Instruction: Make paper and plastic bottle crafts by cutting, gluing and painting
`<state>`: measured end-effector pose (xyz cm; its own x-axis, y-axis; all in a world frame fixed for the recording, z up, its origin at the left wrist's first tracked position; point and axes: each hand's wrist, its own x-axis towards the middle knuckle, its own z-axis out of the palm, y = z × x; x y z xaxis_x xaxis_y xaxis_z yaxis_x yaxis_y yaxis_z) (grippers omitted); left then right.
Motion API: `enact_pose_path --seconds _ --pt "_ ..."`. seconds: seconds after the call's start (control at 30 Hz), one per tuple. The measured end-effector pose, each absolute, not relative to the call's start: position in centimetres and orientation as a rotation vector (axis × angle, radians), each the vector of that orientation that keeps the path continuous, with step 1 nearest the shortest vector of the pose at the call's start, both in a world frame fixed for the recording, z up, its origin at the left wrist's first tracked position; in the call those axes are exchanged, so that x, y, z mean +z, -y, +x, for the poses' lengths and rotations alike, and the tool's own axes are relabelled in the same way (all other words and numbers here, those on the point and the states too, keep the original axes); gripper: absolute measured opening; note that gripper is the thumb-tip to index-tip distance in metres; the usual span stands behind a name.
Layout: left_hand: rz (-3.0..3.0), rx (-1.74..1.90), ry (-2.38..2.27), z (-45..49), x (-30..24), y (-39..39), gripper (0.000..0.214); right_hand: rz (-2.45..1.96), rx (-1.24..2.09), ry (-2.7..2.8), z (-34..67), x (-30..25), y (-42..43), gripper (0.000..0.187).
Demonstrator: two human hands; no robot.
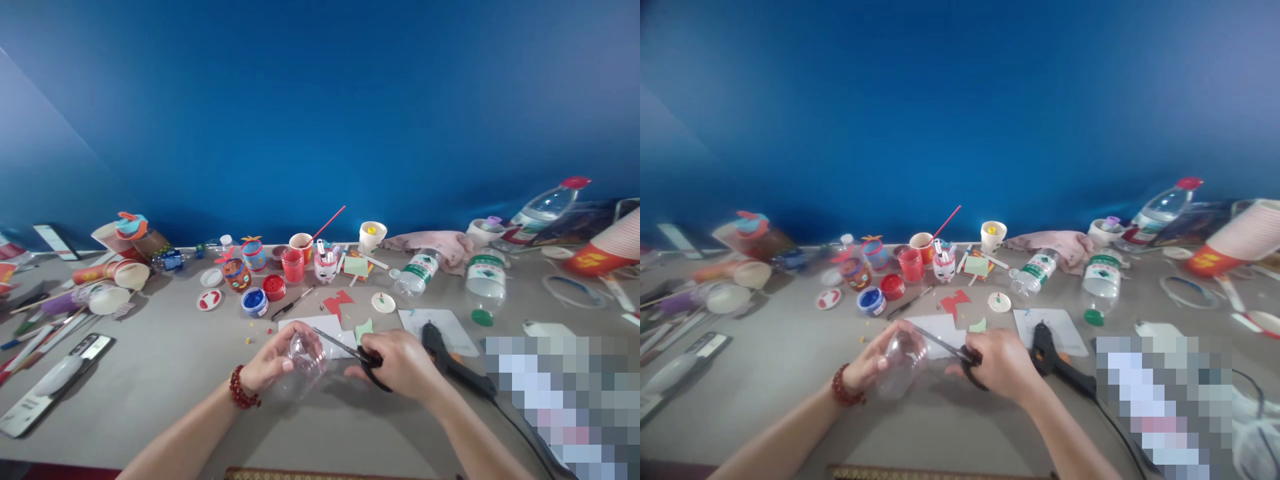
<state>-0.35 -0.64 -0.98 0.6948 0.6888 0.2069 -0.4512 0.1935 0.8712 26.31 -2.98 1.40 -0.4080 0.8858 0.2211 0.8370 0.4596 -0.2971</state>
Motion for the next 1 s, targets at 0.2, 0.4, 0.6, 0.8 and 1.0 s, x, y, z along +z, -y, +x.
enact_pose_path --seconds 0.2,0.4,0.6,0.8,1.0 --pt "1.215 0.808 -0.251 0.1 -1.2 0.8 0.052 -1.5 0.232 2.399 26.2 1.5 3.1 0.052" --pt "1.171 0.822 -0.238 0.1 -1.4 0.9 0.052 -1.426 0.229 2.399 26.3 1.6 3.0 0.053" --pt "1.086 0.81 -0.204 0.2 -1.7 1.2 0.05 -1.37 0.215 2.395 26.4 1.6 2.9 0.05" --pt "1.028 0.804 -0.166 0.4 -1.4 1.3 0.048 -1.32 0.187 2.366 26.5 1.0 2.5 0.05" --pt "1.02 0.815 -0.19 0.1 -1.4 1.1 0.052 -1.466 0.229 2.277 27.1 0.7 2.0 0.044"
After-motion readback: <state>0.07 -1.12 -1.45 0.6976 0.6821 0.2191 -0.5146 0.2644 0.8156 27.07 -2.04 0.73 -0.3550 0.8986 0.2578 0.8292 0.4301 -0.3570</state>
